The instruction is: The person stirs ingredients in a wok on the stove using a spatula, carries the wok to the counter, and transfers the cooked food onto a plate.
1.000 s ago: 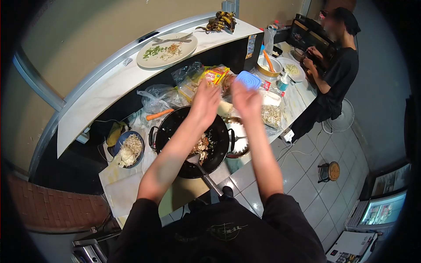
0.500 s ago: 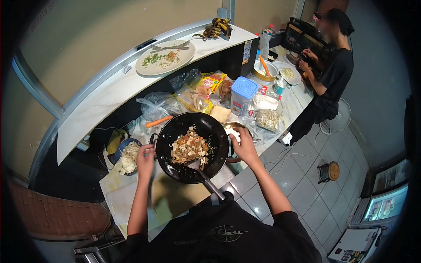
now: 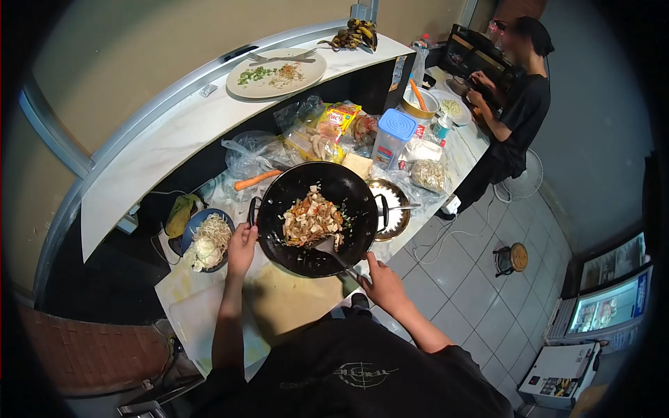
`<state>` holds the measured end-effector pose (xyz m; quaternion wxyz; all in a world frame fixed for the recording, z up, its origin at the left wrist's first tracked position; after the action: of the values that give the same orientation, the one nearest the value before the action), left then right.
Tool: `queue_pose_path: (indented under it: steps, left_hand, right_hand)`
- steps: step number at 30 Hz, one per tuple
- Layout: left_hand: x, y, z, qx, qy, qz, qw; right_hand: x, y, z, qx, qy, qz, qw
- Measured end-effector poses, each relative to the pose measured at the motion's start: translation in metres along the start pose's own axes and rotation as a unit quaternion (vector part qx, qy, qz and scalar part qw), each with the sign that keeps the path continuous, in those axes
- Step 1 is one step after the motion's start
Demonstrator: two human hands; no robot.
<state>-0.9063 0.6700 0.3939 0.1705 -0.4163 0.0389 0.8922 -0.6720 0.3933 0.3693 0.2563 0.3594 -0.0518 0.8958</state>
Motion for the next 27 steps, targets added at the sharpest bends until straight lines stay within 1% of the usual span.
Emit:
queue_pose_path:
  steps: [2,3,4,6,7,8,10,11,12,14,16,17,18,20,21,22,24,25,27]
  left_hand:
    - [-0.007,-0.005,0.007,-0.045,0.075,0.004,0.996]
    - [-0.014,-0.007,0.013,-0.076,0.056,-0.024,0.995]
    - [-0.004,-0.014,0.011,-0.072,0.059,-0.024,0.995]
    - [0.017,-0.026,-0.002,-0.010,0.083,-0.033,0.996]
    - [0.005,-0.025,0.001,-0.021,0.074,-0.056,0.995]
    - [-0.001,-0.024,0.000,-0.013,0.106,-0.043,0.993]
    - [-0.011,-0.027,0.004,-0.032,0.049,-0.092,0.994]
    - [-0.014,-0.028,0.004,-0.026,0.038,-0.090,0.995]
    - [-0.024,-0.028,0.006,-0.019,0.028,-0.088,0.996]
    - [-0.027,-0.034,0.005,-0.006,0.033,-0.082,0.996]
    - [-0.027,-0.039,-0.001,0.028,-0.012,-0.083,0.996]
    - [-0.035,-0.036,0.001,0.040,-0.002,-0.059,0.997]
    - [-0.030,-0.039,-0.001,0.041,-0.002,-0.058,0.997]
    - [-0.025,-0.043,-0.002,0.023,-0.002,-0.104,0.994]
    - [-0.024,-0.042,-0.002,0.032,0.010,-0.081,0.996]
    - [-0.029,-0.041,0.001,0.030,0.012,-0.078,0.996]
    - [-0.026,-0.038,0.001,0.053,0.032,-0.011,0.998]
    - [-0.014,-0.040,-0.003,0.052,0.033,-0.007,0.998]
    - [-0.012,-0.045,0.003,-0.032,-0.030,-0.155,0.987]
  right_hand:
    - [-0.003,0.002,-0.011,0.008,0.015,-0.026,1.000]
    - [0.000,0.004,-0.012,-0.001,0.002,-0.020,1.000]
    - [-0.001,0.005,-0.014,-0.001,0.005,-0.024,1.000]
    - [0.003,0.007,-0.015,-0.014,-0.053,-0.036,0.998]
    - [0.009,0.010,-0.011,-0.020,-0.065,-0.037,0.997]
    - [0.009,0.011,-0.017,-0.003,-0.057,-0.049,0.997]
    - [0.018,0.015,-0.018,0.000,-0.043,-0.052,0.998]
    - [0.035,0.015,-0.007,-0.032,0.016,-0.002,0.999]
    - [0.037,0.011,-0.007,-0.027,0.014,-0.004,1.000]
    - [0.049,-0.003,0.006,-0.087,0.184,0.054,0.977]
    - [0.064,-0.027,0.022,-0.033,0.259,0.055,0.964]
    - [0.070,-0.038,0.033,-0.001,0.278,0.048,0.959]
    - [0.077,-0.050,0.043,0.030,0.297,0.042,0.953]
    - [0.089,-0.079,0.071,0.028,0.301,0.057,0.951]
    - [0.096,-0.095,0.085,0.024,0.319,0.048,0.946]
    - [0.100,-0.113,0.097,0.020,0.338,0.039,0.940]
    - [0.098,-0.150,0.104,0.060,0.357,0.024,0.932]
    - [0.100,-0.165,0.104,0.063,0.359,0.025,0.931]
    - [0.101,-0.187,0.089,0.125,0.399,0.048,0.907]
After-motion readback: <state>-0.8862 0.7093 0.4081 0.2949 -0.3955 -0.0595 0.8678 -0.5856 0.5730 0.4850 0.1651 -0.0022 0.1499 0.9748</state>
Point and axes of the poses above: each hand's wrist, its own y-axis away from the middle knuckle, its own z-axis out of the back of the hand, x = y × z, the point moved 10 cm from there along -y, towards the middle knuckle, and after that the axes turned 8 degrees about -x, right-handed, at the moved point
